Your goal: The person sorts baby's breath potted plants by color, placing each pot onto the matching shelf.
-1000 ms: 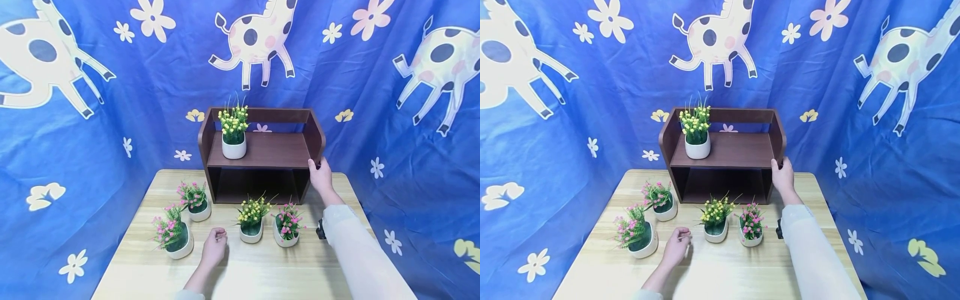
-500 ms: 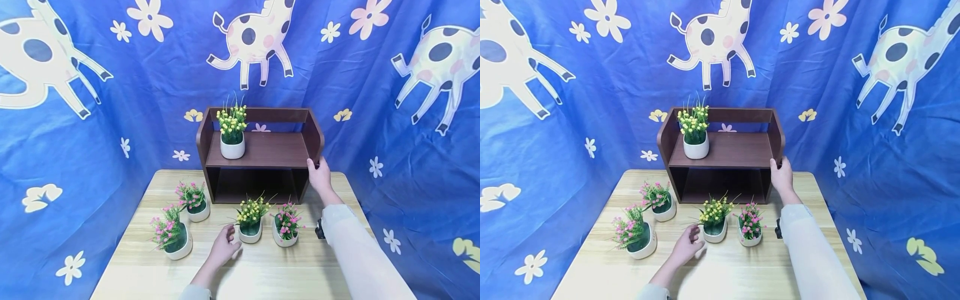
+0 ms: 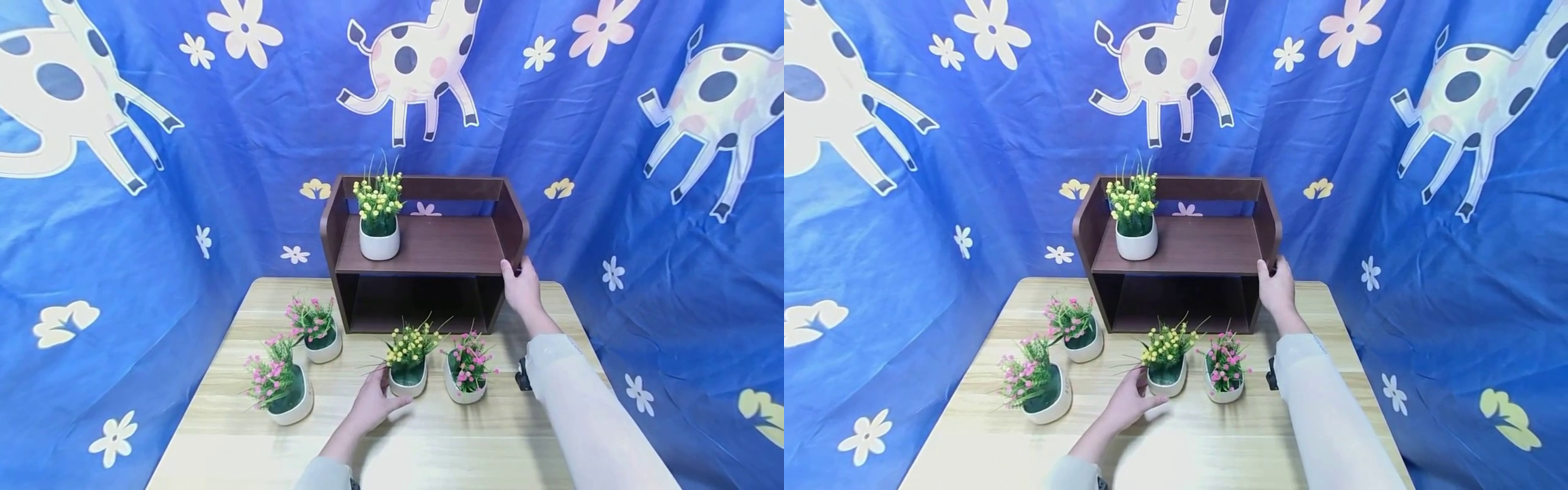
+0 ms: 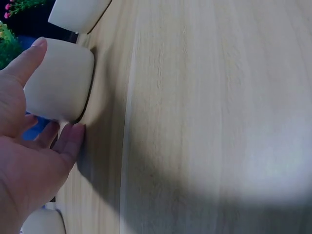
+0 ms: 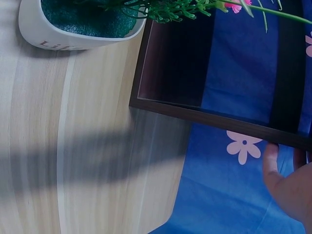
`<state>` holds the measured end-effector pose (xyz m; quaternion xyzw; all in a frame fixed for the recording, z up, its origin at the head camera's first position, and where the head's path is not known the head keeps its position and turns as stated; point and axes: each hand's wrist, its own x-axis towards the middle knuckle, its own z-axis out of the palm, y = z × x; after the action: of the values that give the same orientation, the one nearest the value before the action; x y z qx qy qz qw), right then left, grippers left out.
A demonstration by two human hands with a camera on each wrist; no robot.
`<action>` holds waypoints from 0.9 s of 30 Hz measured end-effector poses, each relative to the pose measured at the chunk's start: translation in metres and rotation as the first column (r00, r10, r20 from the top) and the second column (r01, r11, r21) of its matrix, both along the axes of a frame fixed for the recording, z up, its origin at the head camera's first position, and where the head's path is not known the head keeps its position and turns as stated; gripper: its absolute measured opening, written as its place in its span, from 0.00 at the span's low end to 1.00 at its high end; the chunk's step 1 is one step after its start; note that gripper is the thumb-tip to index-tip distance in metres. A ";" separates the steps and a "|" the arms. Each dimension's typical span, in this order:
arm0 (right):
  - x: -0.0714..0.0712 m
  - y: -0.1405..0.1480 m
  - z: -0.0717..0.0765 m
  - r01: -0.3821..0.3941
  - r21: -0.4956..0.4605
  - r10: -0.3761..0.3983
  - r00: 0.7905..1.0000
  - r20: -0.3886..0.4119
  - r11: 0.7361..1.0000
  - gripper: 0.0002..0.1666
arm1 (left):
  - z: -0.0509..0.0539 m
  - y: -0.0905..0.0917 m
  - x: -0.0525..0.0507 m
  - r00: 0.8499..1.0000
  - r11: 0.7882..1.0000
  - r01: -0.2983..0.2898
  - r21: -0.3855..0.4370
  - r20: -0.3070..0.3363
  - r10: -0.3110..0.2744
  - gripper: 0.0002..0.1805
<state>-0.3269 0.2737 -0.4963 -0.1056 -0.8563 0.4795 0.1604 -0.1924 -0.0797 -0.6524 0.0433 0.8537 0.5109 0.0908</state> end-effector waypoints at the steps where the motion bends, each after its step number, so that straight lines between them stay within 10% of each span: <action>1: 0.000 0.000 0.000 -0.003 0.003 0.003 1.000 0.002 1.000 0.24 | 0.000 0.001 -0.001 1.000 1.000 -0.007 -0.011 -0.006 0.007 0.59; 13: -0.001 0.000 0.004 -0.002 0.011 0.002 1.000 -0.003 1.000 0.23 | -0.003 0.011 -0.010 0.994 0.986 -0.069 -0.151 -0.095 0.055 0.55; 27: 0.000 -0.002 0.006 0.004 -0.056 -0.004 1.000 0.002 0.998 0.23 | -0.003 0.010 -0.008 0.992 0.990 -0.082 -0.117 -0.103 0.070 0.50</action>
<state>-0.3268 0.2722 -0.4899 -0.1123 -0.8424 0.5029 0.1575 -0.2004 -0.0696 -0.6550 0.0301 0.8877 0.4584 0.0314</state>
